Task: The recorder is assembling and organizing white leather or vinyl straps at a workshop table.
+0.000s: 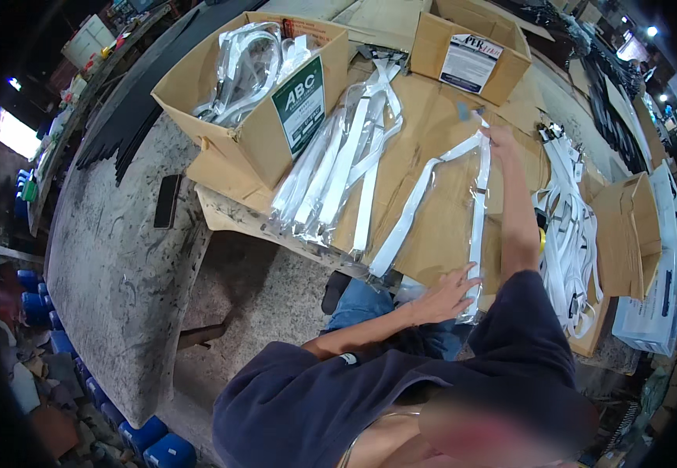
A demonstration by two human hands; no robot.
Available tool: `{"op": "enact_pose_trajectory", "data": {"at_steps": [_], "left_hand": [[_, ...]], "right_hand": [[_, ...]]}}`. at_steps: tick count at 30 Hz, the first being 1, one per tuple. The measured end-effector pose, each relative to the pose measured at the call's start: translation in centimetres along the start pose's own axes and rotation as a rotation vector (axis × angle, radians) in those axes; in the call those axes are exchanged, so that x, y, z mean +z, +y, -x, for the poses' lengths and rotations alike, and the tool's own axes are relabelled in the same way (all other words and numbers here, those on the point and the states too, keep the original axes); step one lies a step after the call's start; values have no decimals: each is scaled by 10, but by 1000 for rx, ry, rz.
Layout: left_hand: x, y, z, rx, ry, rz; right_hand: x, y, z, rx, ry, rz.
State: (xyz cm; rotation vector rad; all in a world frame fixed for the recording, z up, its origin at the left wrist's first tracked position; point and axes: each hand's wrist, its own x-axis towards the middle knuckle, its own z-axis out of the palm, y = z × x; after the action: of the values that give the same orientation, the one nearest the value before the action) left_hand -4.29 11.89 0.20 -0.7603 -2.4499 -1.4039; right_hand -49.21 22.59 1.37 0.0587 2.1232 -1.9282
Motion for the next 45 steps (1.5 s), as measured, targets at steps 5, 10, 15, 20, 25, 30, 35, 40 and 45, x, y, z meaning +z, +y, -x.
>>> {"op": "enact_pose_trajectory", "data": {"at_steps": [5, 10, 15, 20, 25, 30, 35, 40, 45], "left_hand": [[-116, 25, 3, 65, 210, 41], [-213, 52, -31, 108, 482, -109], [-247, 76, -101, 217, 769, -300], [-281, 119, -146, 342, 734, -326], [-336, 201, -167, 173, 436, -516], [-378, 284, -205, 276, 92, -962], [-340, 308, -210, 1057, 688, -877], [-328, 228, -124, 793, 689, -511], [-283, 195, -137, 64, 206, 148]], "right_hand": [[54, -103, 125, -90, -392, -360], [33, -228, 259, -319, -607, -300], [57, -290, 349, -694, -498, 31], [59, -315, 379, -762, -693, -106], [35, -315, 378, -894, -351, 160], [84, -329, 407, -989, -274, 530], [76, -343, 396, -928, -352, -10], [73, -370, 399, -762, -427, -153], [91, -392, 413, -772, -581, -239]]}}
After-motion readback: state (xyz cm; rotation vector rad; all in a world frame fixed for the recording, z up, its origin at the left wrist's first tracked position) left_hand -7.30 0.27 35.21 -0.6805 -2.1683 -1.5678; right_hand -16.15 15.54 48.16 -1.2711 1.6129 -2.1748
